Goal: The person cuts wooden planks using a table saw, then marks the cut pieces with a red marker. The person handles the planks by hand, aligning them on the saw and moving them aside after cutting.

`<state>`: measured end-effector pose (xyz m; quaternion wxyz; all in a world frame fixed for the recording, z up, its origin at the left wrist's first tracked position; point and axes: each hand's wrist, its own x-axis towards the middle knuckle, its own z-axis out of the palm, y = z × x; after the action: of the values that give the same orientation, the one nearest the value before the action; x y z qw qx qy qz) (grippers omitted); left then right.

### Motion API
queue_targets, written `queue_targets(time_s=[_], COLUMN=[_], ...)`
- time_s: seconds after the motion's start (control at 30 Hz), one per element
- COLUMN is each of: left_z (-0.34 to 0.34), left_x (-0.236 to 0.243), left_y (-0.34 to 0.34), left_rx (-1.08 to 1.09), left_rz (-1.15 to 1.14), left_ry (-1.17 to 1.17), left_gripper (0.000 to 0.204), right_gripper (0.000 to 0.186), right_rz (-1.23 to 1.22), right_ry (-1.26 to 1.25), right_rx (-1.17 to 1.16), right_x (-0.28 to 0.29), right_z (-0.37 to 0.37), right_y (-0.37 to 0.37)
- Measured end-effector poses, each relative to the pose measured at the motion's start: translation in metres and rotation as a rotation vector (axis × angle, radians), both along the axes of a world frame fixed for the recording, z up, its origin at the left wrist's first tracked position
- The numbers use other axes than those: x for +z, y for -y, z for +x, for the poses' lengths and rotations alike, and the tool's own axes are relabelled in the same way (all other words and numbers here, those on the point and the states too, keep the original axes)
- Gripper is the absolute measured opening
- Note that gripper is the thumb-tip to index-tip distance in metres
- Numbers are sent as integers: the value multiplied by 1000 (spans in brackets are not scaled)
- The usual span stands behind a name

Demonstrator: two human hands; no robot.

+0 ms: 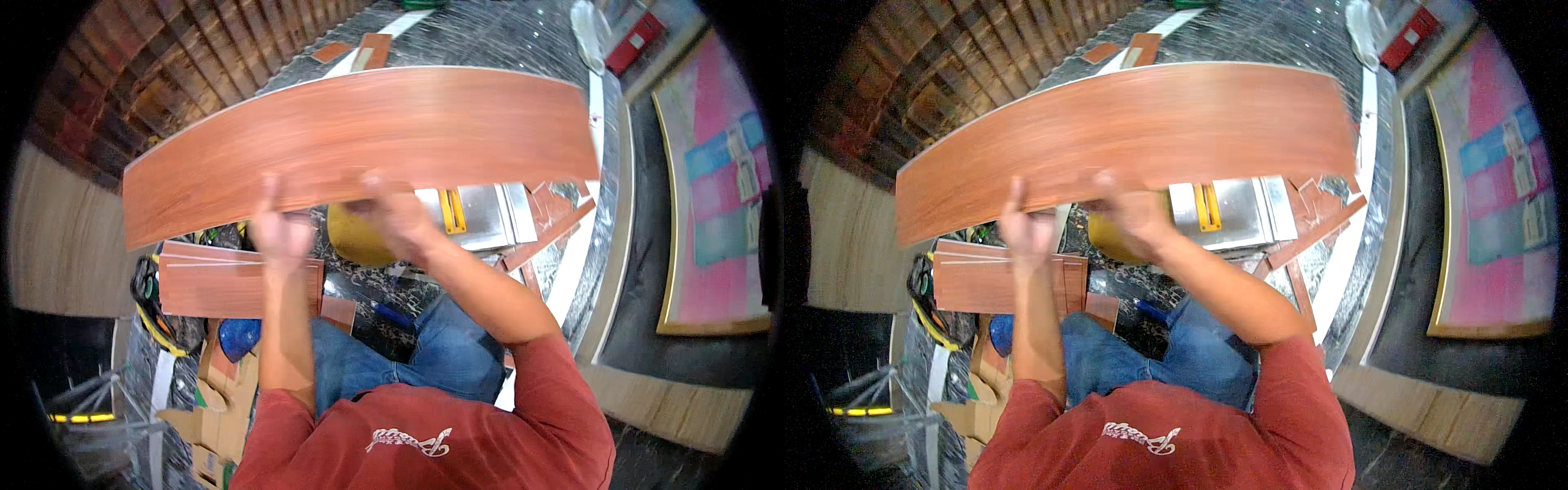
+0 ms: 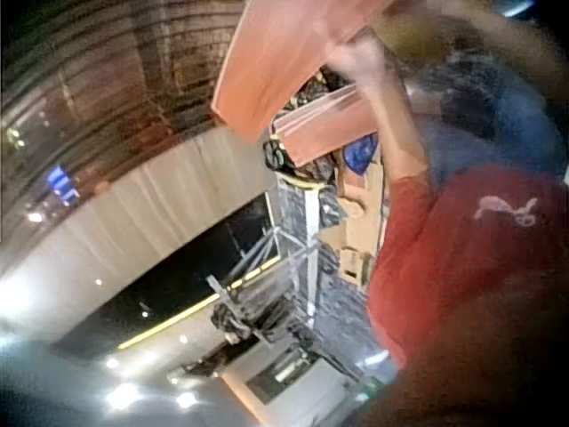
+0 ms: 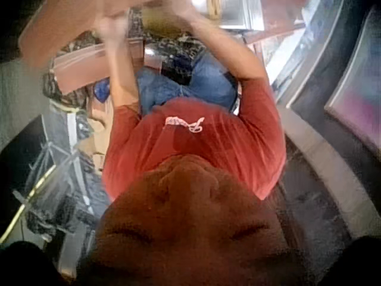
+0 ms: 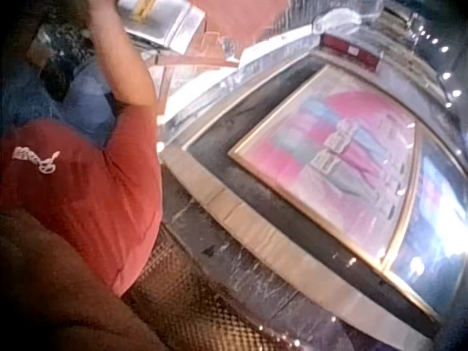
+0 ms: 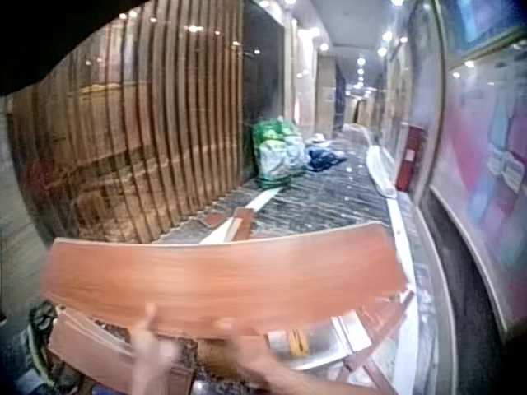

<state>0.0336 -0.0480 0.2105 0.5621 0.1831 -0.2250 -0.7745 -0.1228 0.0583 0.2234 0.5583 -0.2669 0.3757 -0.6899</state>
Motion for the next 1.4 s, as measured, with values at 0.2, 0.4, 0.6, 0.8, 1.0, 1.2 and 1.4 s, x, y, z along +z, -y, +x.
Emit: queue_targets(time_s=[0.2, 0.4, 0.6, 0.8, 1.0, 1.2, 1.4], left_z=[153, 213, 198, 170, 160, 154, 150], left_x=[-69, -148, -197, -238, -243, -241, -248], left_y=[126, 180, 224, 221, 222, 214, 214], left_rx=[110, 152, 134, 79, 114, 112, 113], left_rz=[112, 235, 312, 369, 361, 350, 357], left_ry=[56, 104, 140, 116, 176, 135, 124], left_gripper=[53, 39, 30, 33, 35, 30, 31], right_gripper=[45, 45, 41, 39, 38, 37, 34], right_rz=[-400, 62, 43, 38, 60, 22, 25], right_ry=[-1708, -2157, -2033, -2088, -2022, -1978, -1967], right_rx=[-346, -406, -597, -639, -695, -732, -729], right_x=[11, -65, -139, -163, -185, -179, -179], right_z=[2, -37, -69, -96, -103, -100, -104], right_y=[-25, 25, 73, 83, 84, 80, 77])
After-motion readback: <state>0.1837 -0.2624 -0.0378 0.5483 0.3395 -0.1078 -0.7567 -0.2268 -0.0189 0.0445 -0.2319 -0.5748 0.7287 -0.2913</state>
